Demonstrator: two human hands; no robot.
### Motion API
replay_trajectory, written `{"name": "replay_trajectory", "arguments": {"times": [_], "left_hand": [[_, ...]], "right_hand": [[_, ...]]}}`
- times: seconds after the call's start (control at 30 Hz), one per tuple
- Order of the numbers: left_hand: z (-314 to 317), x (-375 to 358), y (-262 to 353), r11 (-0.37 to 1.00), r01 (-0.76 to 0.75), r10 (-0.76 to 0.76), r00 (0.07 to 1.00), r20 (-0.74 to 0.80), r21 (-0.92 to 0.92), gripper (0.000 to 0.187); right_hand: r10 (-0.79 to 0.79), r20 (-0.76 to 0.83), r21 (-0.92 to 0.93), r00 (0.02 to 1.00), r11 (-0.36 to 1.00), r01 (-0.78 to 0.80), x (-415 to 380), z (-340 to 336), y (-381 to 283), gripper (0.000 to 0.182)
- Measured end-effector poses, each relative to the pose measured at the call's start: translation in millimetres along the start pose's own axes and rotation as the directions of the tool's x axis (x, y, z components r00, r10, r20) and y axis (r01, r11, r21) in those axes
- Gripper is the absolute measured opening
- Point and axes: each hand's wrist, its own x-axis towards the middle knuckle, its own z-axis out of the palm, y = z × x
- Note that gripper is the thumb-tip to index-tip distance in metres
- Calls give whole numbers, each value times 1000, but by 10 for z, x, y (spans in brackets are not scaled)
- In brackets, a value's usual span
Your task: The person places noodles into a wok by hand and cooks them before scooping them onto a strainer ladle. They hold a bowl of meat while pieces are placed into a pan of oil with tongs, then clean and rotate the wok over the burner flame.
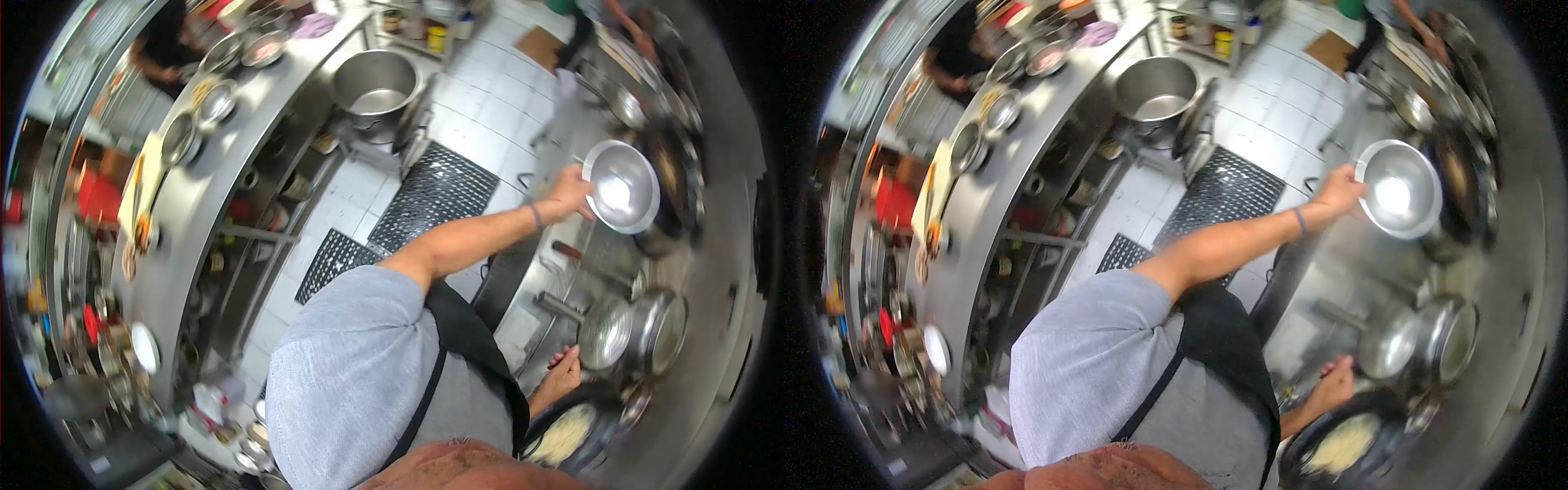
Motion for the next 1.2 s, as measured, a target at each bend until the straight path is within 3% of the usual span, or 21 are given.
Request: {"name": "replay_trajectory", "arguments": {"times": [0.07,0.13,0.17,0.2,0.23,0.3,0.37,0.43,0.5,0.6,0.7,0.77,0.83,0.93,0.97,1.03,1.1,1.13,1.17,1.2], "left_hand": [[-1163,111,108,994,24,-46,977,-207,-106,31],[-2294,-159,328,995,-88,44,820,-570,-50,32],[-2952,-406,451,996,-75,34,783,-621,-40,27],[-3247,-827,758,983,-174,159,641,-751,59,22],[-3936,-1075,728,951,-286,262,544,-797,117,20],[-4697,-1930,1116,937,-273,299,302,-905,218,20],[-4990,-2744,1513,877,-361,351,32,-936,317,21],[-5604,-3479,1603,776,-467,398,-161,-903,425,20],[-5743,-4087,1765,725,-520,299,-355,-886,452,21],[-5783,-4796,1999,666,-585,121,-528,-840,463,26],[-5910,-5471,2103,607,-628,91,-553,-828,487,28],[-6034,-5864,2176,574,-633,76,-591,-803,520,39],[-6239,-6249,2264,545,-635,67,-617,-784,547,50],[-6565,-6841,2384,407,-737,137,-535,-834,540,67],[-6526,-6854,2360,521,-658,118,-575,-809,544,68],[-6735,-6930,2217,645,-608,110,-526,-843,463,69],[-6815,-6646,1901,700,-543,150,-523,-839,464,64],[-6549,-6271,1824,732,-473,186,-555,-811,491,41],[-6372,-5907,1730,654,-522,279,-506,-816,548,12],[-6509,-5667,1381,710,-393,379,-486,-787,584,6]], "right_hand": [[-76,111,-51,991,995,82,152,296,-10,33],[-174,194,-102,965,975,197,276,586,-76,32],[-221,233,-121,947,960,254,328,725,-120,32],[-293,280,-121,914,934,336,369,851,-180,32],[-291,319,-85,902,939,333,422,983,-185,33],[-283,394,-25,875,948,318,479,1219,-155,35],[-295,440,-31,848,939,343,419,1426,-251,37],[-303,511,-33,804,928,371,353,1601,-331,38],[-303,595,-30,744,917,397,314,1762,-377,40],[-337,652,-57,679,871,487,319,1986,-384,42],[-388,700,-51,600,810,584,398,2182,-359,42],[-423,736,-87,529,716,693,489,2268,-359,41],[-432,736,-55,522,730,681,449,2294,-405,41],[-484,723,-21,492,697,717,442,2296,-377,47],[-505,718,-15,478,676,737,444,2277,-359,49],[-421,738,-51,527,745,666,382,2199,-383,45],[-388,744,-66,544,768,638,393,2108,-315,45],[-402,739,-60,540,760,648,434,2079,-204,46],[-416,734,-53,537,753,656,435,2059,-137,48],[-396,728,-55,559,780,624,365,2023,-150,48]]}}
